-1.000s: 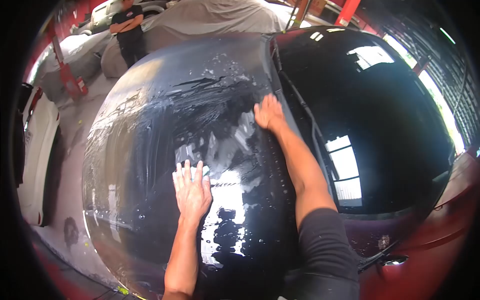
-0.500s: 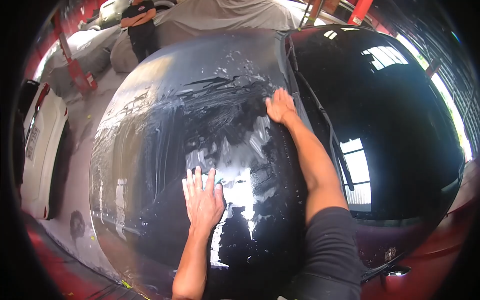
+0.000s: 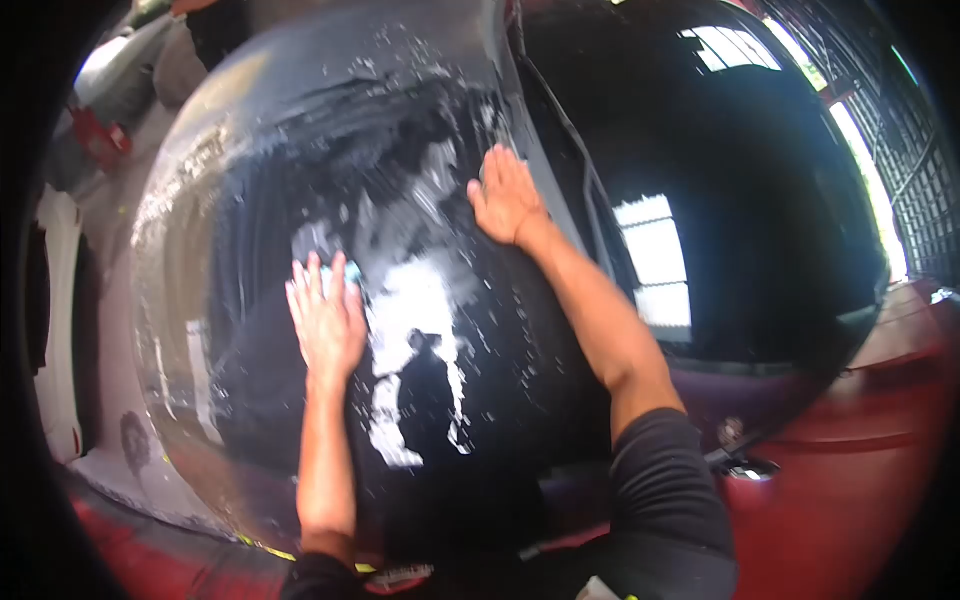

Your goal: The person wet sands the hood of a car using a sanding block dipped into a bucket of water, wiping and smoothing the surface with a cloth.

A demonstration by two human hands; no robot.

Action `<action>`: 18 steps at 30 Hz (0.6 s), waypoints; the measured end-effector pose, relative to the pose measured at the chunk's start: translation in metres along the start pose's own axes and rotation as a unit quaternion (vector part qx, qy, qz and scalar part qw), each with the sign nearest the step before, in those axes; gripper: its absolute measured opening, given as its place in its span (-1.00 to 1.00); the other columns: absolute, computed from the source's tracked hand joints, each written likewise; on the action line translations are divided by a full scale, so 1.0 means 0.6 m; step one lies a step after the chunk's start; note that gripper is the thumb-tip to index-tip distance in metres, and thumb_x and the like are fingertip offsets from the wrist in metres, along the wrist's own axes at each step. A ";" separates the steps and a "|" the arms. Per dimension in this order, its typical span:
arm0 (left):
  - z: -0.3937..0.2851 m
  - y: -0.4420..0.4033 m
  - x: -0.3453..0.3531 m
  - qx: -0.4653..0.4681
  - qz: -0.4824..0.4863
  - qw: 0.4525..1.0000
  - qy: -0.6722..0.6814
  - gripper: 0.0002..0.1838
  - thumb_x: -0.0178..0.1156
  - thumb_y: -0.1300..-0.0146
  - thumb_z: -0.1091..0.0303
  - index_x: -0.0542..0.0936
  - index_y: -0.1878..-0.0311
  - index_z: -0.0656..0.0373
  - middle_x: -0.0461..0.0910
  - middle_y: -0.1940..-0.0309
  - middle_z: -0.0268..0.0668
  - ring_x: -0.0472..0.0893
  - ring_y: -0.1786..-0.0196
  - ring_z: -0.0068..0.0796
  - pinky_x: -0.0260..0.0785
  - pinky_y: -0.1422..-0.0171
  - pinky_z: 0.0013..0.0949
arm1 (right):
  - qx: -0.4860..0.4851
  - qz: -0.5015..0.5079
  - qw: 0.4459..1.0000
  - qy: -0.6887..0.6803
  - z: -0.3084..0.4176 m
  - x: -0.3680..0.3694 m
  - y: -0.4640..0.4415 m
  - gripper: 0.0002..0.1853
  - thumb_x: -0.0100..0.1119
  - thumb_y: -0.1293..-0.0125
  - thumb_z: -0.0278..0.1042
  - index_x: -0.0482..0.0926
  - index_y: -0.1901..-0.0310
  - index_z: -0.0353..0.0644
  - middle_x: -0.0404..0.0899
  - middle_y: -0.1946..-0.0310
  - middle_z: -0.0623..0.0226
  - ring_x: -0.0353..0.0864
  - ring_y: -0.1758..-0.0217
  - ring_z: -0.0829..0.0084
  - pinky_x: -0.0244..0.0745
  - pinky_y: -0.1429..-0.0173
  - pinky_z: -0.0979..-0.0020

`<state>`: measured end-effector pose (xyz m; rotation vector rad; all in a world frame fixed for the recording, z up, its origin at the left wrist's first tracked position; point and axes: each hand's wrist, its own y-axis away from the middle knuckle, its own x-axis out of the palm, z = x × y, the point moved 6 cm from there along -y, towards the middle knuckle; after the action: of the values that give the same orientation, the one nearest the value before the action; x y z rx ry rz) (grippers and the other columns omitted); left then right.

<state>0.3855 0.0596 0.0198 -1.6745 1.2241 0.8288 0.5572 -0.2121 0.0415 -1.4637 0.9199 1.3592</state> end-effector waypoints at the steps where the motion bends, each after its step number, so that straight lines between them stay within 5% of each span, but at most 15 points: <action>1: 0.001 0.013 -0.004 0.004 0.000 1.000 -0.001 -0.46 0.02 -0.52 0.17 0.39 -0.51 0.05 0.24 -0.55 0.05 0.07 -0.65 0.12 -0.20 -0.72 0.09 | -0.013 0.001 1.000 -0.008 0.024 -0.013 0.106 -0.22 -0.28 -0.59 0.06 0.06 -0.54 -0.50 -0.04 -0.62 -0.22 -0.09 -0.71 -0.08 -0.18 -0.73 0.01; 8: 0.002 0.018 -0.010 0.006 0.001 1.000 0.011 -0.46 0.01 -0.51 0.13 0.42 -0.49 0.04 0.26 -0.54 0.06 0.08 -0.64 0.11 -0.18 -0.70 0.10 | 0.033 0.112 0.993 -0.034 0.058 -0.126 0.656 -0.22 -0.08 -0.54 -0.08 0.00 -0.54 -0.54 -0.05 -0.60 -0.30 -0.10 -0.70 -0.16 -0.22 -0.72 -0.02; 12: 0.008 0.017 -0.003 0.007 -0.022 1.000 0.021 -0.46 0.00 -0.51 0.14 0.42 -0.50 0.04 0.27 -0.54 0.06 0.08 -0.64 0.12 -0.19 -0.70 0.12 | 0.026 0.131 0.991 -0.021 0.033 -0.137 0.744 -0.20 -0.10 -0.55 -0.06 -0.04 -0.55 -0.57 -0.12 -0.61 -0.32 -0.14 -0.71 -0.16 -0.26 -0.73 -0.01; 14: 0.011 0.016 0.006 0.007 -0.038 0.999 0.030 -0.45 -0.01 -0.51 0.13 0.42 -0.50 0.02 0.26 -0.54 0.06 0.06 -0.65 0.12 -0.22 -0.71 0.12 | -0.004 0.149 0.989 -0.018 0.051 -0.136 0.617 -0.21 -0.15 -0.58 -0.04 -0.04 -0.54 -0.58 -0.16 -0.61 -0.33 -0.20 -0.72 -0.15 -0.28 -0.73 0.01; 18: 0.012 0.015 0.010 0.013 -0.030 0.999 -0.009 -0.46 -0.02 -0.53 0.11 0.40 -0.52 -0.02 0.27 -0.54 0.05 0.09 -0.64 0.13 -0.16 -0.70 0.11 | 0.021 0.016 0.999 -0.033 0.041 -0.057 0.271 -0.22 -0.37 -0.63 0.08 0.04 -0.53 -0.55 -0.07 -0.60 -0.30 -0.16 -0.71 -0.12 -0.28 -0.74 0.06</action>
<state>0.3783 0.0626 0.0094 -1.6709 1.1612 0.7873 0.3924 -0.2412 0.0549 -1.3693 0.9272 1.3940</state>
